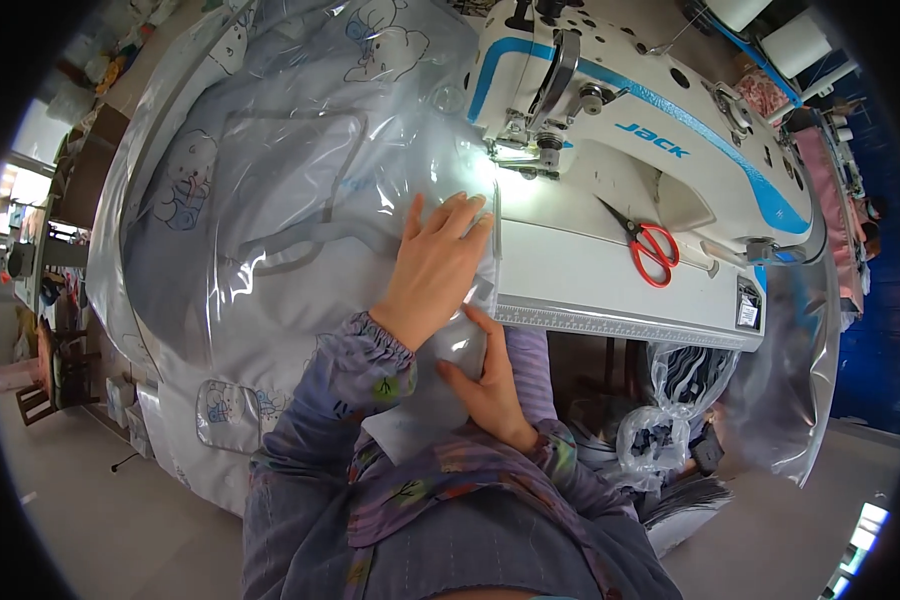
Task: Sewing patterns onto large white textile bags using a sewing machine.
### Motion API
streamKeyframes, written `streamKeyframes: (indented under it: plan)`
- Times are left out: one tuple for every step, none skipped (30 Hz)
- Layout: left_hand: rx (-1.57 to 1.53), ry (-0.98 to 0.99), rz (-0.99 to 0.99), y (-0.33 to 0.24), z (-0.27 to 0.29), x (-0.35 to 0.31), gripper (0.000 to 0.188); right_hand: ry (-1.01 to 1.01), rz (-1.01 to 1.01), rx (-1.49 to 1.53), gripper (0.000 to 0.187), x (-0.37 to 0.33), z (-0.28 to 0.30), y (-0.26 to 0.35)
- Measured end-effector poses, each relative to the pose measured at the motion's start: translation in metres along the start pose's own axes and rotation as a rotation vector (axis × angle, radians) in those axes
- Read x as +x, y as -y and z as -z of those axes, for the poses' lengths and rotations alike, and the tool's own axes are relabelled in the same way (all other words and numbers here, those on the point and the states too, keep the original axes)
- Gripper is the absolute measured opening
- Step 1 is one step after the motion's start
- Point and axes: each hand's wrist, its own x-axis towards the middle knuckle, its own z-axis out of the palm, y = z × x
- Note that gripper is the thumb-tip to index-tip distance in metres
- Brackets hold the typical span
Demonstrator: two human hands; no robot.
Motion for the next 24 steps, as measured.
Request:
streamKeyframes:
  plan:
    - [-0.009, -0.034, -0.028, 0.0, -0.001, 0.0, 0.037, 0.029, -0.022, 0.114, 0.078, -0.004, 0.003, -0.001]
    - [-0.009, -0.034, -0.028, -0.003, -0.001, 0.0, 0.037, 0.058, -0.047, 0.228, 0.076, -0.008, 0.006, 0.002]
    - [-0.029, -0.024, -0.004, -0.007, 0.0, 0.0, 0.039, 0.059, -0.047, 0.227, 0.076, -0.011, 0.01, 0.007]
    - [-0.049, -0.014, 0.02, -0.01, 0.0, -0.001, 0.04, 0.106, -0.133, 0.336, 0.075, -0.015, 0.014, 0.014]
    - [-0.05, -0.016, 0.02, -0.014, 0.0, -0.002, 0.04, 0.152, -0.217, 0.444, 0.073, -0.016, 0.018, 0.02]
    - [-0.053, -0.034, 0.041, -0.016, -0.002, -0.003, 0.041, 0.154, -0.216, 0.441, 0.073, -0.018, 0.018, 0.017]
    - [-0.057, -0.051, 0.063, -0.018, -0.002, -0.003, 0.041, 0.172, -0.189, 0.443, 0.072, -0.02, 0.018, 0.01]
    - [-0.058, -0.053, 0.065, -0.018, -0.003, -0.003, 0.041, 0.19, -0.164, 0.444, 0.071, -0.021, 0.017, 0.008]
    - [-0.048, -0.044, 0.065, -0.018, -0.002, -0.003, 0.042, 0.192, -0.165, 0.442, 0.071, -0.022, 0.016, 0.007]
    - [-0.038, -0.036, 0.065, -0.018, -0.002, -0.002, 0.042, 0.181, -0.163, 0.457, 0.072, -0.022, 0.014, 0.009]
    - [-0.038, -0.037, 0.069, -0.017, -0.001, -0.001, 0.042, 0.17, -0.162, 0.472, 0.072, -0.022, 0.012, 0.01]
    - [-0.037, -0.033, 0.069, -0.017, 0.0, 0.002, 0.042, 0.173, -0.163, 0.469, 0.072, -0.02, 0.011, 0.011]
    - [-0.036, -0.029, 0.068, -0.017, 0.0, 0.005, 0.041, 0.148, -0.138, 0.479, 0.072, -0.018, 0.011, 0.011]
    - [-0.036, -0.033, 0.071, -0.016, -0.001, 0.006, 0.041, 0.126, -0.11, 0.489, 0.073, -0.014, 0.011, 0.012]
    - [-0.021, -0.044, 0.071, -0.016, -0.002, 0.008, 0.041, 0.129, -0.109, 0.485, 0.073, -0.012, 0.01, 0.012]
    - [-0.007, -0.057, 0.07, -0.015, -0.003, 0.009, 0.04, 0.1, -0.096, 0.463, 0.074, -0.009, 0.008, 0.012]
    - [-0.008, -0.06, 0.072, -0.013, -0.005, 0.012, 0.04, 0.069, -0.082, 0.441, 0.074, -0.006, 0.007, 0.012]
    - [-0.004, -0.072, 0.073, -0.012, -0.006, 0.015, 0.038, 0.07, -0.081, 0.437, 0.074, -0.002, 0.006, 0.013]
    - [0.0, -0.085, 0.075, -0.01, -0.008, 0.018, 0.037, 0.045, -0.069, 0.438, 0.075, 0.002, 0.004, 0.015]
    - [-0.003, -0.09, 0.076, -0.008, -0.009, 0.021, 0.037, 0.021, -0.055, 0.438, 0.075, 0.005, 0.003, 0.016]
    - [0.016, -0.093, 0.074, -0.006, -0.009, 0.024, 0.036, 0.022, -0.053, 0.432, 0.075, 0.009, 0.002, 0.017]
    - [0.035, -0.096, 0.073, -0.004, -0.01, 0.027, 0.035, 0.01, -0.064, 0.461, 0.075, 0.012, 0.001, 0.018]
    - [0.03, -0.1, 0.072, -0.002, -0.012, 0.03, 0.035, -0.005, -0.074, 0.49, 0.076, 0.016, 0.001, 0.018]
    - [0.054, -0.1, 0.071, 0.0, -0.016, 0.033, 0.034, -0.006, -0.072, 0.485, 0.076, 0.019, 0.002, 0.02]
